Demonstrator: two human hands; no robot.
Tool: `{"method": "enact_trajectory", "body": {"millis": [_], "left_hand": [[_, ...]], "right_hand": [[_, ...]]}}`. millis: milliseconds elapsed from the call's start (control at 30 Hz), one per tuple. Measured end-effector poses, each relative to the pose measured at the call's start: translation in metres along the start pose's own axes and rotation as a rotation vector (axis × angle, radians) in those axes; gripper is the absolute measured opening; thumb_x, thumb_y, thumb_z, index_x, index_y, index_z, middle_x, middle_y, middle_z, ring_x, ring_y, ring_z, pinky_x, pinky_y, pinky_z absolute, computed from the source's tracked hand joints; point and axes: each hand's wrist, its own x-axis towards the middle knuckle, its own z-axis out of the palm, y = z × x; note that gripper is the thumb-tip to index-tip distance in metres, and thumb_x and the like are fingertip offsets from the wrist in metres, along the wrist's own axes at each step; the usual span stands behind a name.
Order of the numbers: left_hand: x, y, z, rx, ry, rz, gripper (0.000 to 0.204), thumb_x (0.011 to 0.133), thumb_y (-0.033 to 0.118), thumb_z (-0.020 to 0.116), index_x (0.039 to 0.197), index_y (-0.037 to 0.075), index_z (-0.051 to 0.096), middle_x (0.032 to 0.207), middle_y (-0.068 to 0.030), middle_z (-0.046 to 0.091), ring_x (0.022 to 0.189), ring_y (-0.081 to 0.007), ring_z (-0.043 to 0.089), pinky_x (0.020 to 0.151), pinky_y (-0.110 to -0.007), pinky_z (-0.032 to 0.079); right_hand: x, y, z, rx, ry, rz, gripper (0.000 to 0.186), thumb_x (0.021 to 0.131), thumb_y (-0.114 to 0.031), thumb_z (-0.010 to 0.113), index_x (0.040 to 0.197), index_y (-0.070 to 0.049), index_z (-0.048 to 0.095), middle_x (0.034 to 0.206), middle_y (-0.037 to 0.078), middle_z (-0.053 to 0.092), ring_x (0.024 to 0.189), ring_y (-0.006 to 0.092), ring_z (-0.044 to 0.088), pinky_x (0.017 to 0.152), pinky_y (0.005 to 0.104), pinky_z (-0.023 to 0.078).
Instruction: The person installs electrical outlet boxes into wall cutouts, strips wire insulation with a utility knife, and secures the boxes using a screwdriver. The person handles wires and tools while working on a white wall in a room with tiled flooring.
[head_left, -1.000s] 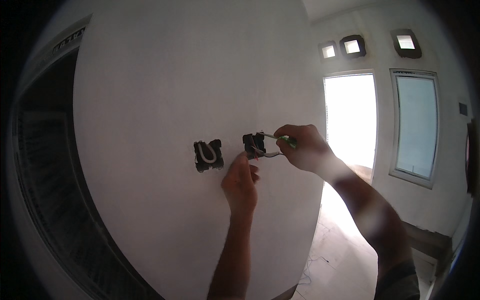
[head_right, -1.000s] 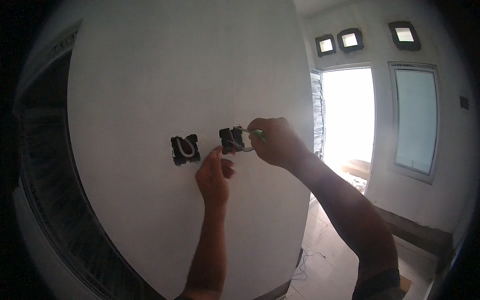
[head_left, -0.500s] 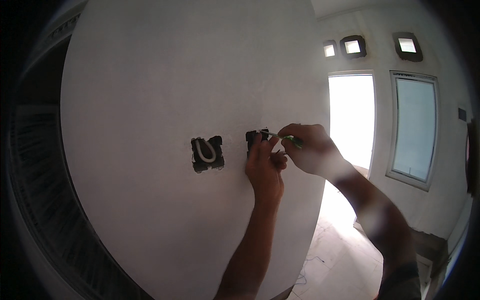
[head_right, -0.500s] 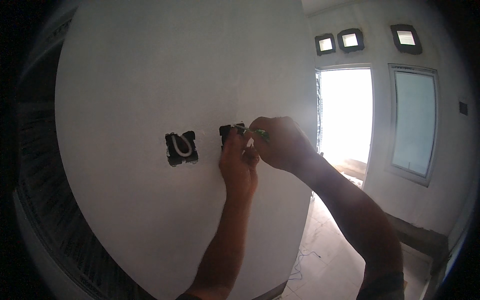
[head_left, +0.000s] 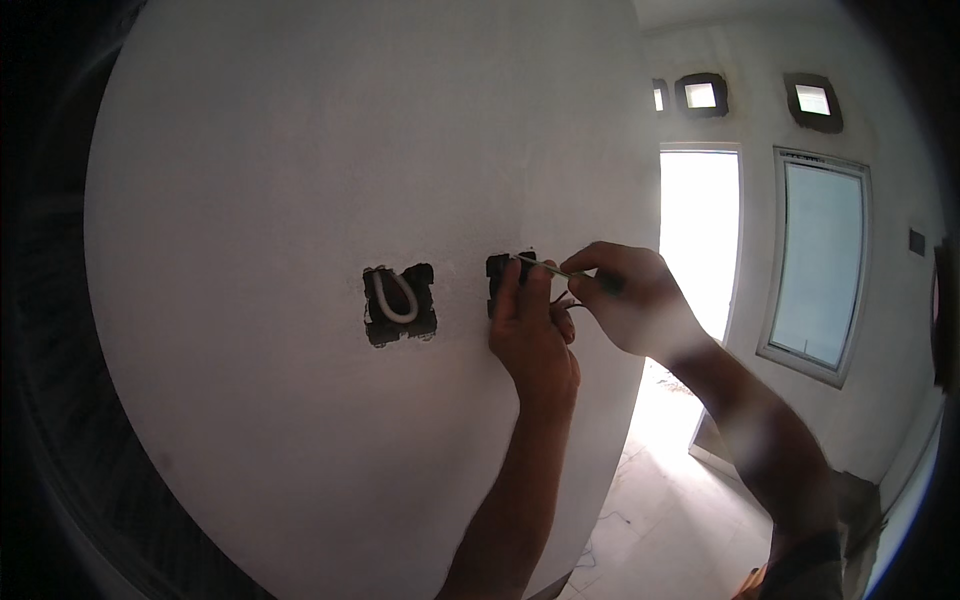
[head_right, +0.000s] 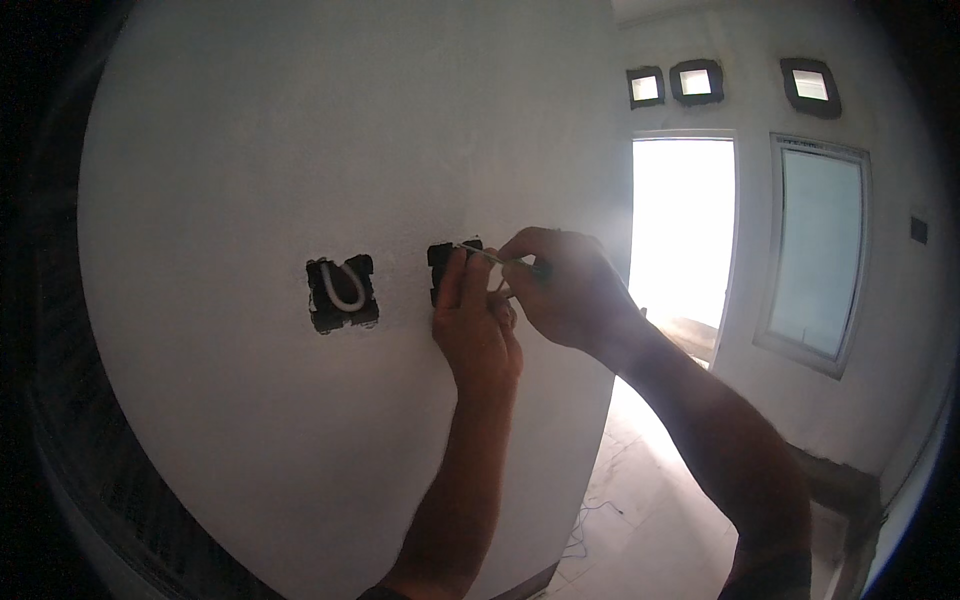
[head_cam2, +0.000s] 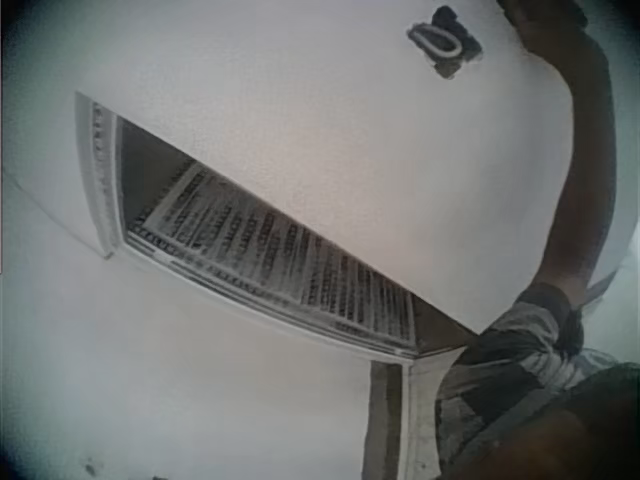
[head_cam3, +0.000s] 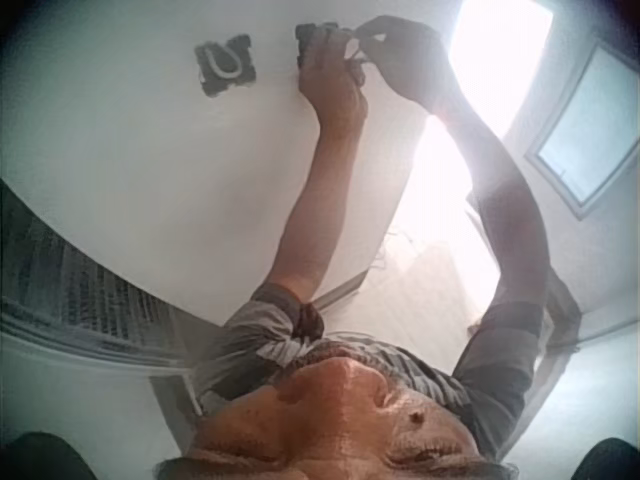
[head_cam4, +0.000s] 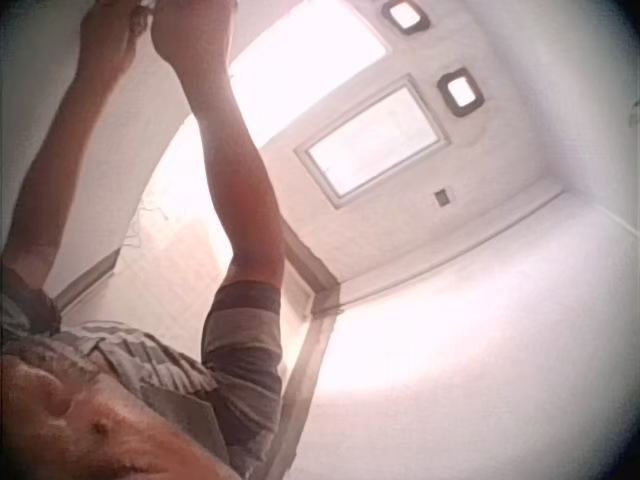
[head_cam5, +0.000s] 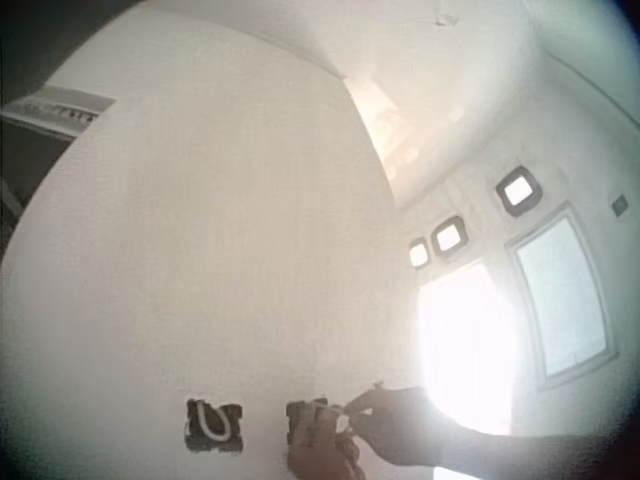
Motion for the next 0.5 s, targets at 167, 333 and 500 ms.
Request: {"method": "enact_trajectory", "body": {"millis": [167, 333, 500], "left_hand": [[-0.001, -0.004, -0.001, -0.021, -0.028, -0.004, 0.023, 0.102, 0.014, 0.063, 0.119, -0.001, 0.063, 0.097, -0.0057, 0.07, 0.054, -0.004, 0.049, 0.042, -0.02, 0.034], [-0.002, 0.005, 0.006, 0.003, -0.083, -0.152, 0.027, 0.105, 0.023, 0.06, 0.114, -0.003, 0.065, 0.093, -0.009, 0.071, 0.047, -0.0062, 0.048, 0.041, -0.021, 0.034], [0.014, -0.002, -0.004, -0.136, -0.194, -0.154, 0.027, 0.105, 0.023, 0.059, 0.112, -0.003, 0.065, 0.092, -0.0087, 0.071, 0.045, -0.0067, 0.046, 0.04, -0.022, 0.032]], "right_hand": [[0.003, -0.005, -0.005, 0.008, -0.054, 0.0, 0.018, 0.097, -0.016, 0.063, 0.105, -0.001, 0.069, 0.087, 0.015, 0.072, 0.08, 0.0245, 0.072, 0.076, 0.0351, 0.059], [0.02, -0.014, -0.023, 0.138, -0.202, 0.327, 0.018, 0.096, -0.017, 0.064, 0.103, -0.002, 0.07, 0.085, 0.015, 0.07, 0.075, 0.021, 0.071, 0.068, 0.0341, 0.057], [0.011, -0.033, -0.016, -0.501, -0.276, -0.087, 0.026, 0.096, -0.021, 0.066, 0.118, -0.006, 0.065, 0.102, 0.013, 0.071, 0.09, 0.0235, 0.071, 0.078, 0.0356, 0.06]]}}
